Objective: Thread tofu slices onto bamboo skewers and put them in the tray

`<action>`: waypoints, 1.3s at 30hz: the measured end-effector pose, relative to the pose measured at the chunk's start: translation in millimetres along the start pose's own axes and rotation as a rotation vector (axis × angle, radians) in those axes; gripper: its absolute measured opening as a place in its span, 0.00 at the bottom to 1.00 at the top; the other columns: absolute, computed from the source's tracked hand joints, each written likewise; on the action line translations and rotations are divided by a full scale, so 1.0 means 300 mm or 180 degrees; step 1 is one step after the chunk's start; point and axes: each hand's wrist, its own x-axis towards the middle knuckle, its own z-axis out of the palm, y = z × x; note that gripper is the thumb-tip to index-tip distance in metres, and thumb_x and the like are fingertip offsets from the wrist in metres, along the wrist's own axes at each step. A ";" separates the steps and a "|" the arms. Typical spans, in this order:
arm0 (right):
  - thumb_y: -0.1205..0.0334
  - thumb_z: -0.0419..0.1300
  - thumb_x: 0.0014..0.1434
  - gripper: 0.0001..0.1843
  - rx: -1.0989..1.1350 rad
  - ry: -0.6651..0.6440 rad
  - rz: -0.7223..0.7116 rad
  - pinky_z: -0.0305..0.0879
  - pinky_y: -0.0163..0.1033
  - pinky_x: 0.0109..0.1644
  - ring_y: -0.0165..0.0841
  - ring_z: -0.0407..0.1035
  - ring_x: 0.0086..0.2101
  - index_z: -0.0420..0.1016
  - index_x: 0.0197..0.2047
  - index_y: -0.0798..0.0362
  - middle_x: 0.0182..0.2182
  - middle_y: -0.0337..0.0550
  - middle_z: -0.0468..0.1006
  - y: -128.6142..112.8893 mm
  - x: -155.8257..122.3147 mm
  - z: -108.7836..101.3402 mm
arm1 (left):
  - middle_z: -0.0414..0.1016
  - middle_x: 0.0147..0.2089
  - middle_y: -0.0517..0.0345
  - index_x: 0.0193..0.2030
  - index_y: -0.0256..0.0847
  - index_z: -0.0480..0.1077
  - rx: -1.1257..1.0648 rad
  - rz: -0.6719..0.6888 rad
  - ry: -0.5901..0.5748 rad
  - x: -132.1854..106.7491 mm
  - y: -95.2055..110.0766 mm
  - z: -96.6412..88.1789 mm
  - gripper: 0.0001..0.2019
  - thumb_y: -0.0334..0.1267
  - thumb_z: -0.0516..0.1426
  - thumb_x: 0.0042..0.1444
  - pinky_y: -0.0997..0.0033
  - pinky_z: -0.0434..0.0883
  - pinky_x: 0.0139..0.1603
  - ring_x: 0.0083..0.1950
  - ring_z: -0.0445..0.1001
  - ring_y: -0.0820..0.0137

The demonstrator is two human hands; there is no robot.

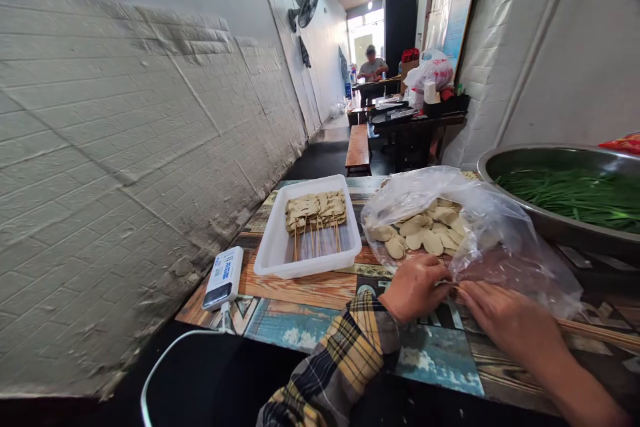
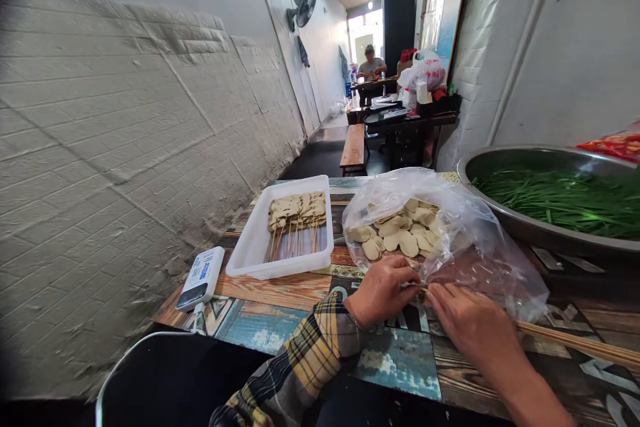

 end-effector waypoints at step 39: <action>0.58 0.51 0.68 0.16 0.0692 -0.0264 0.0843 0.52 0.36 0.34 0.32 0.71 0.30 0.76 0.34 0.52 0.28 0.42 0.79 0.017 0.046 -0.150 | 0.69 0.38 0.52 0.35 0.40 0.67 0.0901 0.0179 -0.0115 0.041 0.035 -0.060 0.11 0.31 0.46 0.64 0.62 0.65 0.46 0.42 0.64 0.64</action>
